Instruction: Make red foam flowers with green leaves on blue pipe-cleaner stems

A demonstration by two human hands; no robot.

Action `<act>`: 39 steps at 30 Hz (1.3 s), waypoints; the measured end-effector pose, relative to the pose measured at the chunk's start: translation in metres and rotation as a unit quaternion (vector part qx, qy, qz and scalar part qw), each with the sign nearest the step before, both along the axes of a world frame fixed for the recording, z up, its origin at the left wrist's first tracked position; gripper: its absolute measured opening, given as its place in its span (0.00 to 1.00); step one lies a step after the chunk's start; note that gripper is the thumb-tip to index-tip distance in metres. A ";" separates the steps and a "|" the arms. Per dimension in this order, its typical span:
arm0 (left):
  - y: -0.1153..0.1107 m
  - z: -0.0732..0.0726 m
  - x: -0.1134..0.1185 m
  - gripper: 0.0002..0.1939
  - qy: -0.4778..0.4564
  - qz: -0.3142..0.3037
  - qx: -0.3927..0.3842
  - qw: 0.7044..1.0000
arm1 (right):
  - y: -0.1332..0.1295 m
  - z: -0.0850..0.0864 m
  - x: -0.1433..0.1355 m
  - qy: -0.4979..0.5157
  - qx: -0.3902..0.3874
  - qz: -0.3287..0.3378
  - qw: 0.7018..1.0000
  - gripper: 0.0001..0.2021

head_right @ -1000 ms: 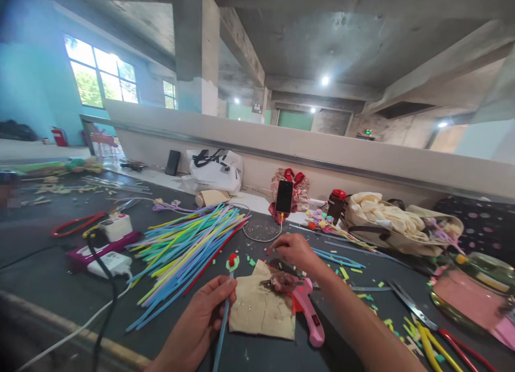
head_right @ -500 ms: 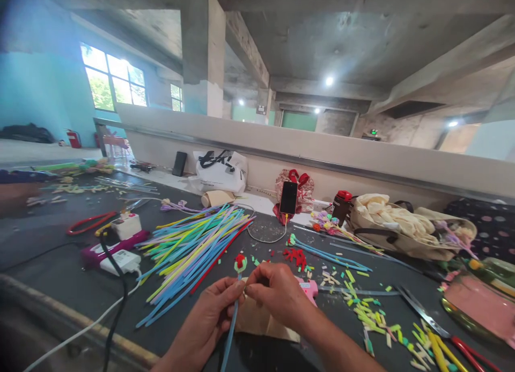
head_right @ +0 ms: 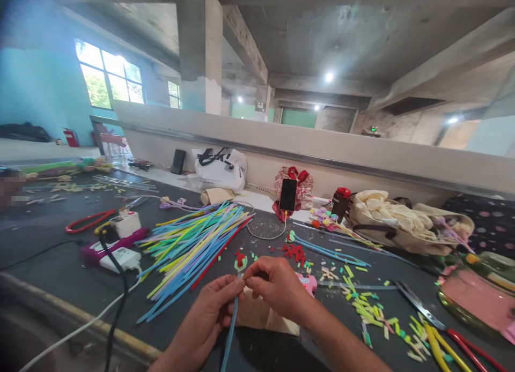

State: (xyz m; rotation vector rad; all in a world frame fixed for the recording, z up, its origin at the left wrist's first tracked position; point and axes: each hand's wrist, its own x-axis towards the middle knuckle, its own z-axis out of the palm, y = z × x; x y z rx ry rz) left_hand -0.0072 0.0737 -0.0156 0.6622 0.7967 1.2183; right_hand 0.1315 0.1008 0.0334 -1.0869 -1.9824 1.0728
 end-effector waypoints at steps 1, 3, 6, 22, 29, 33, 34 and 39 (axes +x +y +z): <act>0.000 0.000 0.000 0.09 -0.004 -0.001 -0.001 1.000 | 0.000 0.000 0.001 0.008 -0.012 0.009 1.000 0.06; 0.001 0.001 0.000 0.08 -0.016 -0.003 -0.005 1.000 | 0.002 -0.001 0.003 0.042 -0.050 0.008 0.998 0.06; 0.002 0.002 0.001 0.08 -0.031 -0.004 -0.011 0.999 | 0.004 -0.005 0.005 0.094 -0.100 -0.018 0.990 0.05; 0.001 -0.001 0.001 0.07 -0.002 -0.046 0.006 0.999 | 0.008 -0.005 0.010 0.152 -0.252 0.066 0.953 0.10; 0.001 0.003 0.002 0.07 0.021 -0.032 -0.001 0.999 | 0.015 -0.008 0.005 0.128 -0.271 0.067 0.952 0.12; 0.001 0.004 0.000 0.09 0.024 0.004 -0.017 1.000 | 0.013 0.010 0.023 0.112 -0.189 -0.007 0.976 0.12; 0.001 0.004 0.000 0.09 0.024 0.012 -0.019 0.999 | 0.011 0.014 0.034 0.112 -0.163 -0.034 0.980 0.12; 0.000 0.003 0.000 0.10 0.096 0.037 0.001 0.995 | -0.023 0.006 0.100 -0.063 0.005 -0.205 0.977 0.12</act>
